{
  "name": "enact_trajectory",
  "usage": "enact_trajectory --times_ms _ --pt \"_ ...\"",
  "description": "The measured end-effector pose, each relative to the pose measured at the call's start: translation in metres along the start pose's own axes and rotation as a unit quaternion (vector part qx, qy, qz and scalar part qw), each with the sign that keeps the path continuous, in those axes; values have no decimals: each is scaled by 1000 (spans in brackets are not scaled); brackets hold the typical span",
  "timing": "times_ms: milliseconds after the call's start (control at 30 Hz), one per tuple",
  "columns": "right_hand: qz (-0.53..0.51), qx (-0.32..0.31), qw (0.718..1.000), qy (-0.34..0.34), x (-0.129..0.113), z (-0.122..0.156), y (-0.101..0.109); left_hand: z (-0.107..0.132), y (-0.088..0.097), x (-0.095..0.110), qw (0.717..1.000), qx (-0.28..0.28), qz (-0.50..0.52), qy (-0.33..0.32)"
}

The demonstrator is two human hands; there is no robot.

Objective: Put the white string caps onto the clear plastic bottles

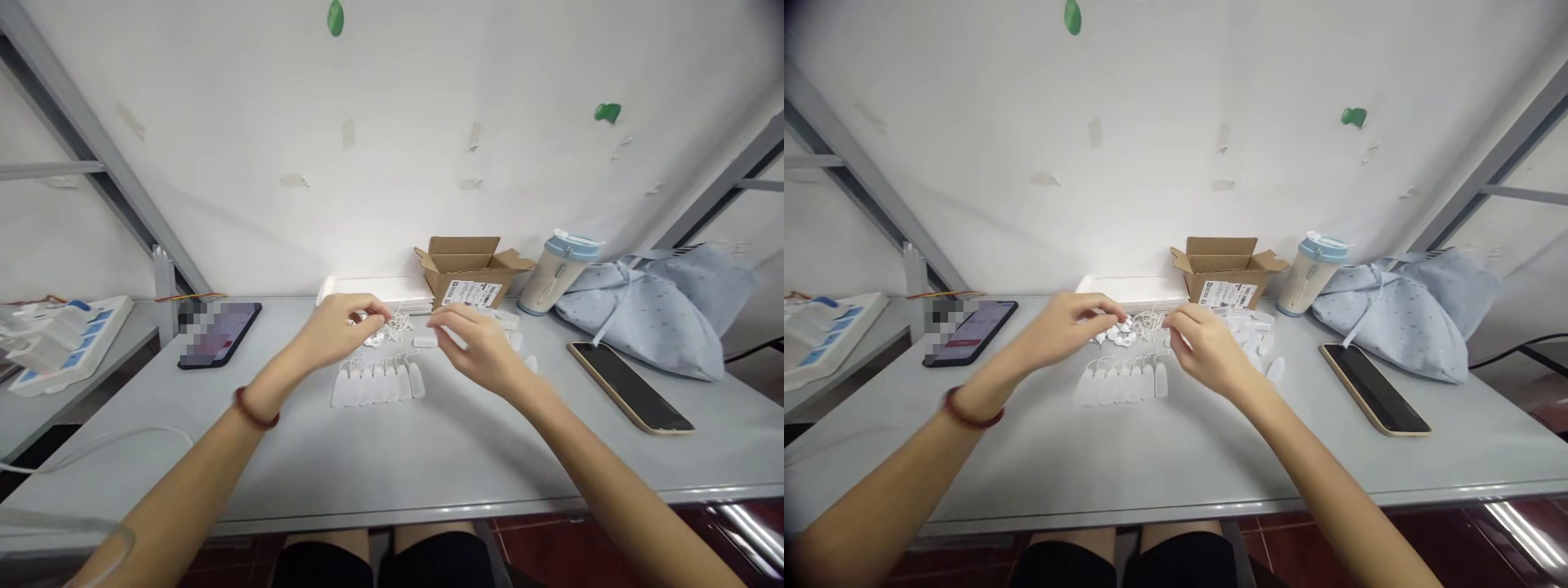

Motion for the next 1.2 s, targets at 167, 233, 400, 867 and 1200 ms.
enact_trajectory --times_ms 167,233,400,867,1200 --pt "49 -112 987 -106 53 8 -38 -56 -64 -28 984 -70 -160 -25" --pt "78 -131 982 -112 57 17 -47 -64 -78 -34 980 -68 -185 -24" --pt "138 -178 965 -132 52 23 -53 -69 -85 -30 974 -63 -211 -42" --pt "25 19 993 -115 53 26 -43 -11 -58 -26 977 80 127 154" --pt "-489 80 789 -363 20 19 -40 17 -51 1 951 66 238 186"
Point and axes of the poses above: each hand's wrist, its own z-axis away from the middle knuckle, its own y-axis out of the back of the hand, x = y × z, the point moved 1 cm from there along -z, towards the middle knuckle, and after that the axes turned 14 degrees about -z, right-handed, at the moved point
